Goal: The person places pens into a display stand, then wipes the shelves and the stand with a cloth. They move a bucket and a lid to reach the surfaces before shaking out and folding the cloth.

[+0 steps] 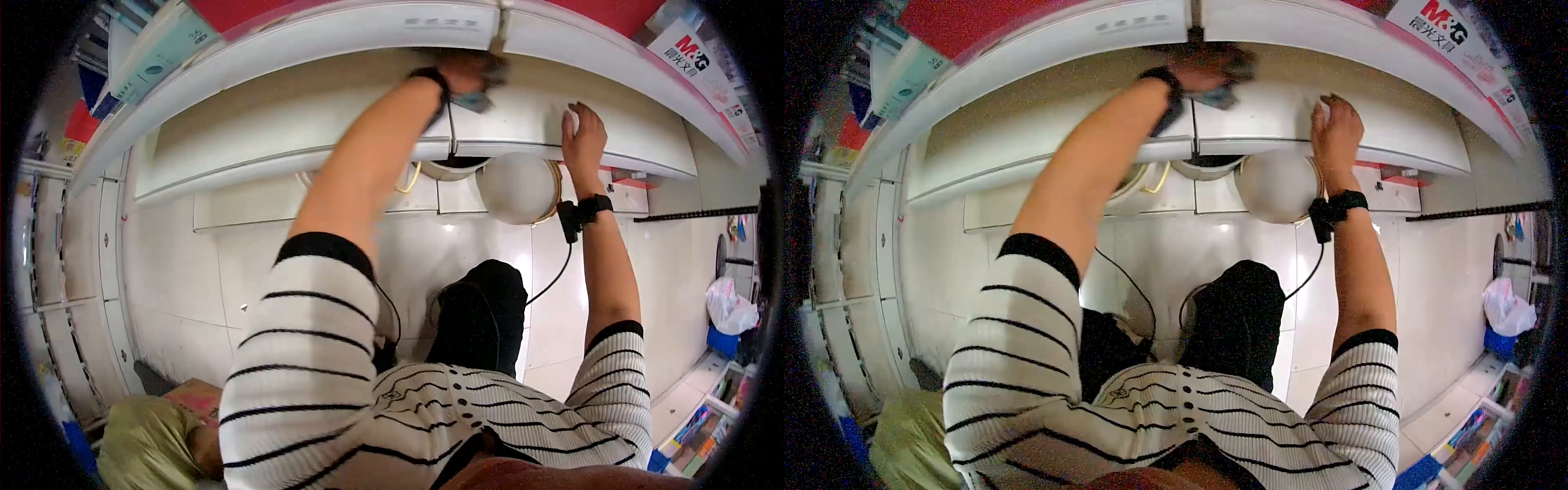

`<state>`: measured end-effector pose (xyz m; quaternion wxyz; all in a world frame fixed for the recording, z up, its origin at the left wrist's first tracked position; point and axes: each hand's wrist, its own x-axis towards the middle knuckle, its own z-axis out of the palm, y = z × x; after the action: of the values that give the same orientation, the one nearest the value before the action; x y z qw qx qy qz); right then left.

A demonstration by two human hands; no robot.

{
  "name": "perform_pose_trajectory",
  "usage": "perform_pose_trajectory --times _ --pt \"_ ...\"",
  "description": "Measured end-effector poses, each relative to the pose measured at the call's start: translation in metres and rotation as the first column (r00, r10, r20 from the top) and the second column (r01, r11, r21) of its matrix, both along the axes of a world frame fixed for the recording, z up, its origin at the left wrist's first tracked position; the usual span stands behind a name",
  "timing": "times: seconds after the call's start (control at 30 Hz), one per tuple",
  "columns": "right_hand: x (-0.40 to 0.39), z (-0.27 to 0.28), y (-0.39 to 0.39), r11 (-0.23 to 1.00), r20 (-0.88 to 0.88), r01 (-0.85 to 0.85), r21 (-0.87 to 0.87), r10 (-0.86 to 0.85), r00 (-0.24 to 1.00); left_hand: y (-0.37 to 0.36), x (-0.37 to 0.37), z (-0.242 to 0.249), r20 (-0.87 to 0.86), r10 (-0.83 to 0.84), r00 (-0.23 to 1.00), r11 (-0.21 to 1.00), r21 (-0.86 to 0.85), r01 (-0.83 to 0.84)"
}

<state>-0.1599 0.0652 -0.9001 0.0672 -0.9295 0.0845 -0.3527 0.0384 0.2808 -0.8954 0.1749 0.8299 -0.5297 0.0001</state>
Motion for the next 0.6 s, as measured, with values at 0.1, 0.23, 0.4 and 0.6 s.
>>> perform_pose_trajectory --times 0.1,0.23,0.4,0.6 --pt "-0.009 -0.035 -0.032 0.999 -0.077 0.027 0.045 -0.024 0.997 -0.066 -0.031 -0.001 -0.089 -0.068 0.994 0.992 0.104 0.077" --pt "-0.013 -0.026 -0.018 0.999 -0.107 0.045 0.000 -0.045 0.993 -0.063 0.011 -0.044 -0.220 -0.047 0.974 0.992 -0.121 0.020" --pt "-0.016 -0.026 -0.018 0.999 -0.095 0.005 0.033 -0.002 0.996 0.077 0.022 0.003 -0.001 0.338 0.941 0.923 0.199 -0.331" --pt "-0.016 -0.030 -0.017 1.000 -0.031 0.012 -0.024 -0.013 0.999 0.271 -0.004 0.036 0.353 0.697 0.624 0.427 0.495 -0.757"
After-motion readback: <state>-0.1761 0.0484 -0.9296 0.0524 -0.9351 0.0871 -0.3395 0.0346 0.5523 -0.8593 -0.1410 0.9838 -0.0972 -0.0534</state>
